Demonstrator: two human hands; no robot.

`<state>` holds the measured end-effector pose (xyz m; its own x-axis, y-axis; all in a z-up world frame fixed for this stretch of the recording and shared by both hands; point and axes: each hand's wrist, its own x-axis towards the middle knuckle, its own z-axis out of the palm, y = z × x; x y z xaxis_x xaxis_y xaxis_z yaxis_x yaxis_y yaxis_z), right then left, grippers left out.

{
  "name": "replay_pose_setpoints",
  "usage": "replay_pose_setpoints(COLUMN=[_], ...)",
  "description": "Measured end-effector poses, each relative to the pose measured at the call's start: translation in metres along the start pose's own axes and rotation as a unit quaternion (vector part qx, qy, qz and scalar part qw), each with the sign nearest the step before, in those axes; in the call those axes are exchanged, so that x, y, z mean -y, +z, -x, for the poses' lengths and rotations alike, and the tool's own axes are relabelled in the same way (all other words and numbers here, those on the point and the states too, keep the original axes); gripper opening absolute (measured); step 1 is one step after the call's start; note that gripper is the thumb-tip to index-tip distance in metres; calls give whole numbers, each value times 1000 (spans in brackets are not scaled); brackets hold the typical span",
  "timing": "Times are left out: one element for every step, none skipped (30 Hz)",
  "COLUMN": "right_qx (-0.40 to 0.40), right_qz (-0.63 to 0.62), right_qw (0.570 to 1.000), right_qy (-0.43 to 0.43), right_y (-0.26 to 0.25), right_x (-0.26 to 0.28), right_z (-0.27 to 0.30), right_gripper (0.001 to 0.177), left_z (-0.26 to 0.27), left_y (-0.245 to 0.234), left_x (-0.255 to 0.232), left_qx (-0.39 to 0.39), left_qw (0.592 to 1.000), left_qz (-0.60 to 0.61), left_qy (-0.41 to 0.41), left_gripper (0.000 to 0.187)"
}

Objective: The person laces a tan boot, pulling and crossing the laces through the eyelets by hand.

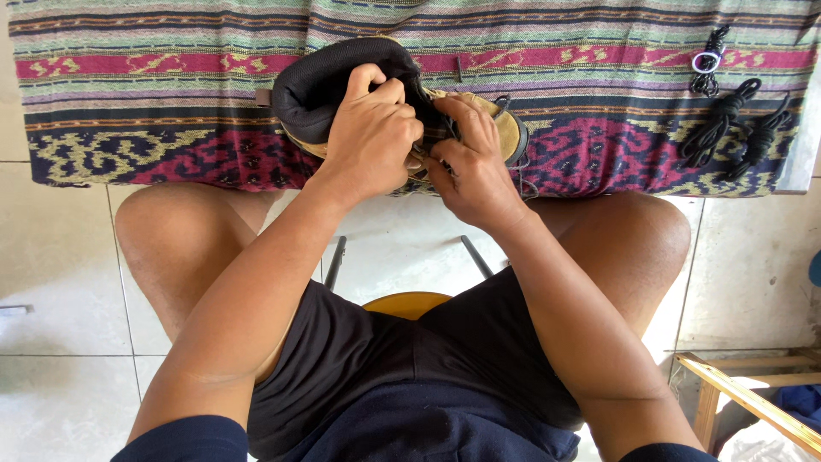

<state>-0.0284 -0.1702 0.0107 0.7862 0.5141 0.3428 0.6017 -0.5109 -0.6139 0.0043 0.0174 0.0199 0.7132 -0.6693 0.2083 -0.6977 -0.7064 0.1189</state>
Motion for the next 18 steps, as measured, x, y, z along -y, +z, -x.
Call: replay_pose_setpoints(right_qx=[1, -14, -29, -29, -31, -34, -33, -27, -21, -20, -7, 7, 7, -8, -24, -24, -26, -28], right_qz=[0, -6, -12, -13, -22, -30, -29, -31, -34, -35, -23, -10, -10, -8, -6, -5, -3, -1], right_qw=[1000, 1000, 999, 999, 999, 999, 999, 999, 999, 999, 1000, 1000, 1000, 1000, 999, 999, 999, 998], right_qy=[0, -6, -13, -14, -10, -5, -5, -13, -22, -21, -15, -9, -9, -19, -28, -28, -40, -52], right_y=[1, 3, 5, 6, 7, 7, 5, 3, 2, 1, 0, -2, -1, -1, -1, -2, -3, -3], right_x=[0, 1, 2, 2, 2, 3, 1, 0, -1, -4, -7, -10, -9, -9, -8, -5, -2, 2], right_z=[0, 0, -1, -2, -1, 0, -1, -1, -1, 0, 2, 3, 2, 1, 0, -2, -4, -6], right_gripper=[12, 11, 10, 10, 12, 14, 14, 13, 12, 12, 16, 26, 26, 21, 18, 18, 14, 12], left_z=[0, -1, 0, 0, 0, -1, -1, -1, 0, 0, 0, 0, 0, 0, -1, -1, -1, 0], left_y=[1, 1, 1, 0, 1, 1, 1, 2, 2, 2, 1, 1, 0, 0, -1, 0, 1, 1], left_x=[0, 0, 0, 1, 1, 1, 1, 1, 1, 1, 1, 1, 1, 1, 1, 1, 1, 2], left_qx=[0, -2, -3, -4, 1, 7, 6, 8, 12, 13, 10, 7, 7, 6, 4, 4, 2, 0], left_qw=[1000, 1000, 1000, 1000, 1000, 1000, 1000, 1000, 1000, 1000, 1000, 1000, 1000, 1000, 1000, 1000, 1000, 1000], left_qz=[0, -2, -5, -6, -9, -12, -11, -9, -8, -8, -6, -5, -4, -1, 2, 3, 1, 0], left_qy=[0, 1, 1, 0, 1, 1, 1, 1, -1, -1, -3, -4, -4, -3, -1, -1, -2, -3], left_gripper=[14, 12, 11, 11, 11, 11, 11, 11, 12, 12, 12, 13, 13, 13, 13, 13, 13, 12])
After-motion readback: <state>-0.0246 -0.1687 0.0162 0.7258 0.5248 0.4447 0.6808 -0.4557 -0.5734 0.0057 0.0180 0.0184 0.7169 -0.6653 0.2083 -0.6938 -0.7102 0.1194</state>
